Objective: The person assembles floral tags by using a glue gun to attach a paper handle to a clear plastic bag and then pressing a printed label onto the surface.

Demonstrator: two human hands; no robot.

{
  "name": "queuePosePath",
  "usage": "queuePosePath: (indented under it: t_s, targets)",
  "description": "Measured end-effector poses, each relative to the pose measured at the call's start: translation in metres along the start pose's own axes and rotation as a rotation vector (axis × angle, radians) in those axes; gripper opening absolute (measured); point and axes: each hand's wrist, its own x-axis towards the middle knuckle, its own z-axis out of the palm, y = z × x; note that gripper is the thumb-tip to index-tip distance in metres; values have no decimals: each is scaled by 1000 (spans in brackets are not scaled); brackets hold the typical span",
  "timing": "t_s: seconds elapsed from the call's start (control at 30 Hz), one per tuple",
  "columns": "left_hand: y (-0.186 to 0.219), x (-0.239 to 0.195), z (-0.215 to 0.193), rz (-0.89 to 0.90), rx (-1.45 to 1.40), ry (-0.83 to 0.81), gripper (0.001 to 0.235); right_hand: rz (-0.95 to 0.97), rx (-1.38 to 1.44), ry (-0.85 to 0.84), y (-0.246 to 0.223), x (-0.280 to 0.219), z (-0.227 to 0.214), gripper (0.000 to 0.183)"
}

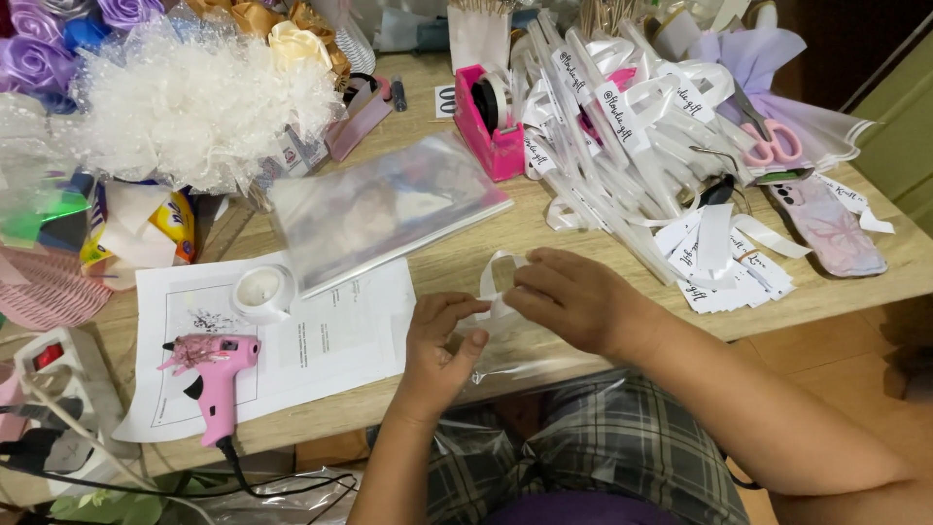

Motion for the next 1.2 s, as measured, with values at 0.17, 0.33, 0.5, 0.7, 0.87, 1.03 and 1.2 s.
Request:
queuePosePath:
  t_s: [0.17, 0.33, 0.5, 0.7, 0.87, 1.03, 1.2]
  targets:
    - [-4, -2, 1, 24, -107, -8, 32, 84, 138, -76, -9, -5, 14, 11]
    - [-10, -6, 3, 2, -169, -33, 40, 213, 418, -253, -8, 6, -1, 17]
    - [-26, -12, 5, -61, -144, -79, 18, 436, 667, -417, 4, 5, -6, 24]
    - [-28, -11, 7, -149, -125, 39, 15, 657, 912, -437, 18, 22, -40, 36]
    - [-19, -5, 7, -143, -81, 72, 17, 758, 1027, -351, 33, -13, -36, 25]
    - [-19, -2, 7, -160, -29, 24, 15, 810, 1013, -262, 32, -41, -28, 25]
    - [-24, -3, 8, -134, -60, -32, 9, 921, 942, -259, 31, -64, -18, 30]
